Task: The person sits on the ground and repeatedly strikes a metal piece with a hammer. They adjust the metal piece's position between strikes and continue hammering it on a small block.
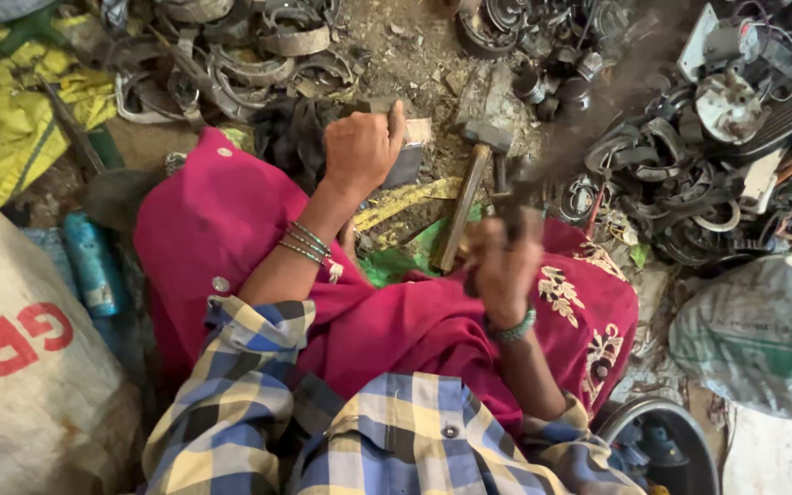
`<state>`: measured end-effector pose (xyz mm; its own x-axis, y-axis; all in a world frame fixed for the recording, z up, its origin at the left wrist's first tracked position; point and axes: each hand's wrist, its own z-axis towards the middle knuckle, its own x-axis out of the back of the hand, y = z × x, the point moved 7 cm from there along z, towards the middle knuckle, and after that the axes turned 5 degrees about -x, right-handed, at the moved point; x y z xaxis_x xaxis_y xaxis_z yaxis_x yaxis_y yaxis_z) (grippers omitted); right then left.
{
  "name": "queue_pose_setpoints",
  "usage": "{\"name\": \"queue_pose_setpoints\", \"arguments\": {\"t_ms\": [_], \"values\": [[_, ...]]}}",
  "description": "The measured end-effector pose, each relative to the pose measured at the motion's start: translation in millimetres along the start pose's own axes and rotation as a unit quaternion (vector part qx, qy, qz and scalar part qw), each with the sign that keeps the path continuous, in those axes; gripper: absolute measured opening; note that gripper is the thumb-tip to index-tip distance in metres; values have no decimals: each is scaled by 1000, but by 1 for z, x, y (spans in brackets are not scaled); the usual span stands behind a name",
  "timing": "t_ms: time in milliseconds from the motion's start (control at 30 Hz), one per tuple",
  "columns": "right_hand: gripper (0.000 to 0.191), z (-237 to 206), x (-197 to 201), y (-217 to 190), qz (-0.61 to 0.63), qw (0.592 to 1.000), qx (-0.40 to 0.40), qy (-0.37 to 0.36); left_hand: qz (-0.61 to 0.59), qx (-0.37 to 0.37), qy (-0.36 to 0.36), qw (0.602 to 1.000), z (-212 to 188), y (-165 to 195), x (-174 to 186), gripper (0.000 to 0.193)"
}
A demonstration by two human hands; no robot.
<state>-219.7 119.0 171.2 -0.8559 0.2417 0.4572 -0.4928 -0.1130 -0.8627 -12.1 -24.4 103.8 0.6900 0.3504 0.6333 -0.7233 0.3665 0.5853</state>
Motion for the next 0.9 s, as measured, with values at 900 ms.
{"name": "queue_pose_setpoints", "arguments": {"t_ms": [900], "values": [[21, -6, -48, 69, -320, 927, -19, -195, -9, -3, -59, 998, 4, -1, -1, 64]]}}
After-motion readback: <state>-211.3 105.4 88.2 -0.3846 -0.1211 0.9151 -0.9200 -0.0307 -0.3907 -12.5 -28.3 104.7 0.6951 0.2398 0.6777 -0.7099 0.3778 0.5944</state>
